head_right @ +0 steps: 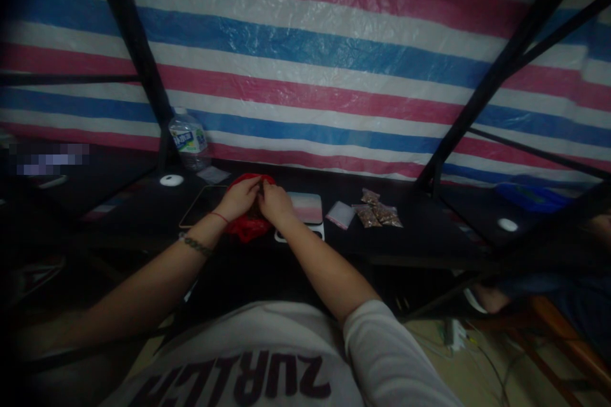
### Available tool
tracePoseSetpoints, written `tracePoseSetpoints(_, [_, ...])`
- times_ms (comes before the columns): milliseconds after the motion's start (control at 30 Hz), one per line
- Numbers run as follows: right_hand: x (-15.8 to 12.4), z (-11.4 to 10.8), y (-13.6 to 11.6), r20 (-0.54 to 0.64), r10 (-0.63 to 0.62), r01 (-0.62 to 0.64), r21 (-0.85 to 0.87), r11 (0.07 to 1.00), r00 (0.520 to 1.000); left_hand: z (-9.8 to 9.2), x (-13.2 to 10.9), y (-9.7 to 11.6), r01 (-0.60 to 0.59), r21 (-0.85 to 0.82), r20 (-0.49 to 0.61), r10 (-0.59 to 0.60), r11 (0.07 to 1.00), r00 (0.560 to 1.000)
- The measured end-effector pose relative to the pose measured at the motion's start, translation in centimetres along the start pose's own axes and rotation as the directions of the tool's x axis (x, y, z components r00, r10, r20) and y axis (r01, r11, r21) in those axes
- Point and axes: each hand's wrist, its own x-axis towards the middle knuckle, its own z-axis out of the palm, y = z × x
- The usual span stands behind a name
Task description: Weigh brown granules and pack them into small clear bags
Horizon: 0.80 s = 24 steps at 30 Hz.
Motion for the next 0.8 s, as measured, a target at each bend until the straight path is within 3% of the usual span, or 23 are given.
tracePoseSetpoints(267, [0.55, 0.11, 0.59, -0.071, 0.018, -0.004, 0.187, 0.982, 0.997, 0.13, 0.22, -0.72, -0.006, -0.012, -0.04, 0.005, 1.0, 0.999])
tracePoseSetpoints(600, [0.64, 0.14, 0.6, -0.126, -0.07, 0.095, 0.207, 0.974, 0.99, 0.08, 0.43, -0.74, -0.003, -0.037, -0.044, 0.001, 0.999, 0.999])
tracePoseSetpoints(800, [0.95, -0.03, 0.6, -0.087, -0.049, 0.068, 0.229, 0.971, 0.995, -0.29, 0.28, -0.4, -0.011, -0.025, -0.039, 0.01, 1.0, 0.999])
